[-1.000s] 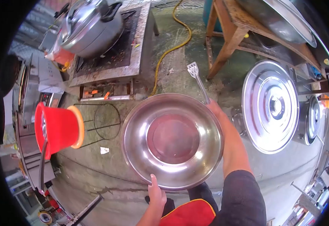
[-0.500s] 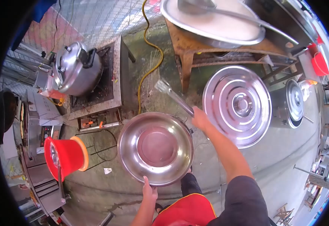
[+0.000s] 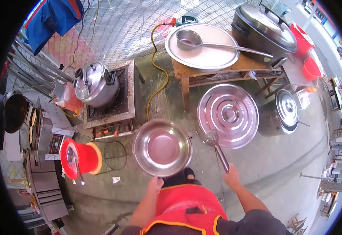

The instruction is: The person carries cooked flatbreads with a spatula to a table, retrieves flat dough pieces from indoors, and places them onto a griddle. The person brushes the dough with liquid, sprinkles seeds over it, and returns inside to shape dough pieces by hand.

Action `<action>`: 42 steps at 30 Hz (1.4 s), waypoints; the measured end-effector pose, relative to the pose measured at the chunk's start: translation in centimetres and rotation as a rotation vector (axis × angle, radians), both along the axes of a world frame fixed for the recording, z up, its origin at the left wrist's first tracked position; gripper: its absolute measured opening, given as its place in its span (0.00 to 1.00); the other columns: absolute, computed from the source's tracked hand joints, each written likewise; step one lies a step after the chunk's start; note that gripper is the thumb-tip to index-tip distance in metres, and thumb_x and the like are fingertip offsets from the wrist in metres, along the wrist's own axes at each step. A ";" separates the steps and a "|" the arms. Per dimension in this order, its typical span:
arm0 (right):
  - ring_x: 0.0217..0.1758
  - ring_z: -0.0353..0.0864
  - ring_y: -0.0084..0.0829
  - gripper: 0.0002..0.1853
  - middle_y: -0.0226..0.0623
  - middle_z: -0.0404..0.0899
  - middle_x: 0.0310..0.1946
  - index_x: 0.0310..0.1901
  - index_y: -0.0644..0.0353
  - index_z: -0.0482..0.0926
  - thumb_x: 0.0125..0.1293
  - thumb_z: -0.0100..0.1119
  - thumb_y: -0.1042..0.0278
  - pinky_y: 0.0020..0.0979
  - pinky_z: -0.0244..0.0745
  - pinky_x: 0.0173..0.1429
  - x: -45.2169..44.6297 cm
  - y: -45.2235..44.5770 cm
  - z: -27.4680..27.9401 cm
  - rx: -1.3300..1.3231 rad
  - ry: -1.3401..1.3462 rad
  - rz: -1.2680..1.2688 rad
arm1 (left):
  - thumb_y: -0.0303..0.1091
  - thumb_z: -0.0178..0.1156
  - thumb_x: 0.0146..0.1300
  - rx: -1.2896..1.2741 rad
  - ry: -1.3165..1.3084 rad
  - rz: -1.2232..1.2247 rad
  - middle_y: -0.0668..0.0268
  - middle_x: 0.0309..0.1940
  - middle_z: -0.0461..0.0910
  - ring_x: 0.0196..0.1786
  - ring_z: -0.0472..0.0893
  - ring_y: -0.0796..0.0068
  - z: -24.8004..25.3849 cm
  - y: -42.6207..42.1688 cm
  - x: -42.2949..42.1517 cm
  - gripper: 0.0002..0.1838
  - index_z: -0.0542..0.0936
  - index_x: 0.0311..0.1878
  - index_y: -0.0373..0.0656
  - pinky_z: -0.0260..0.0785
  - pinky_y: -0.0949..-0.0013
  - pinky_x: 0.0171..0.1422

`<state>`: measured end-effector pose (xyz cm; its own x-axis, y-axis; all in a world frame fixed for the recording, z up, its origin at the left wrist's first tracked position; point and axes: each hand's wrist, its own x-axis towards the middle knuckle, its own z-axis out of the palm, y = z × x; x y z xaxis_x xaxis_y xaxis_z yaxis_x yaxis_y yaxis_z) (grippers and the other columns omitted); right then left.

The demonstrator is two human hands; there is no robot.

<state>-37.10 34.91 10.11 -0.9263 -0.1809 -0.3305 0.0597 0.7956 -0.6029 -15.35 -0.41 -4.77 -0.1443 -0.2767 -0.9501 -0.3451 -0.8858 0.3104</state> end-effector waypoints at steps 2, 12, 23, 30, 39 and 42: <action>0.39 0.75 0.57 0.12 0.55 0.75 0.31 0.40 0.63 0.70 0.51 0.49 0.78 0.46 0.69 0.41 2.3 2.6 0.9 0.068 -0.063 -0.058 | 0.46 0.50 0.67 0.028 0.061 -0.005 0.54 0.63 0.60 0.66 0.60 0.53 0.5 -0.4 -0.4 0.30 0.57 0.65 0.39 0.56 0.52 0.68; 0.37 0.76 0.54 0.09 0.54 0.75 0.29 0.37 0.63 0.69 0.51 0.51 0.78 0.46 0.68 0.39 3.2 4.3 1.3 -0.018 0.034 -0.068 | 0.44 0.53 0.65 -0.035 0.096 -0.014 0.50 0.67 0.54 0.65 0.62 0.53 5.8 -0.7 -4.7 0.33 0.55 0.67 0.40 0.60 0.54 0.65; 0.46 0.79 0.39 0.19 0.46 0.77 0.43 0.49 0.65 0.71 0.53 0.51 0.78 0.36 0.71 0.51 0.8 -1.4 3.5 0.029 0.007 0.125 | 0.46 0.48 0.67 -0.187 0.173 0.044 0.50 0.66 0.58 0.66 0.63 0.55 7.2 -5.2 8.4 0.31 0.56 0.67 0.38 0.60 0.56 0.66; 0.46 0.76 0.48 0.24 0.54 0.75 0.42 0.47 0.66 0.70 0.51 0.64 0.63 0.42 0.71 0.48 -2.6 -20.3 -1.9 -0.081 -0.171 -0.331 | 0.43 0.49 0.67 -0.203 -0.065 0.142 0.53 0.60 0.67 0.57 0.72 0.59 9.7 -4.4 21.6 0.26 0.61 0.64 0.40 0.68 0.60 0.58; 0.39 0.79 0.40 0.22 0.49 0.78 0.39 0.42 0.72 0.72 0.49 0.64 0.65 0.39 0.74 0.42 -1.2 -27.3 -15.1 -0.151 -0.079 -0.620 | 0.41 0.50 0.67 -0.131 -0.186 0.334 0.54 0.57 0.69 0.55 0.74 0.59 11.3 -6.0 33.8 0.25 0.62 0.63 0.40 0.71 0.62 0.56; 0.37 0.80 0.39 0.19 0.46 0.79 0.35 0.40 0.67 0.76 0.51 0.63 0.62 0.40 0.74 0.40 2.1 -28.6 -14.3 0.068 -0.011 -0.425 | 0.41 0.51 0.67 -0.090 -0.119 0.384 0.53 0.56 0.69 0.55 0.74 0.59 11.1 -8.3 38.0 0.25 0.63 0.62 0.39 0.70 0.61 0.57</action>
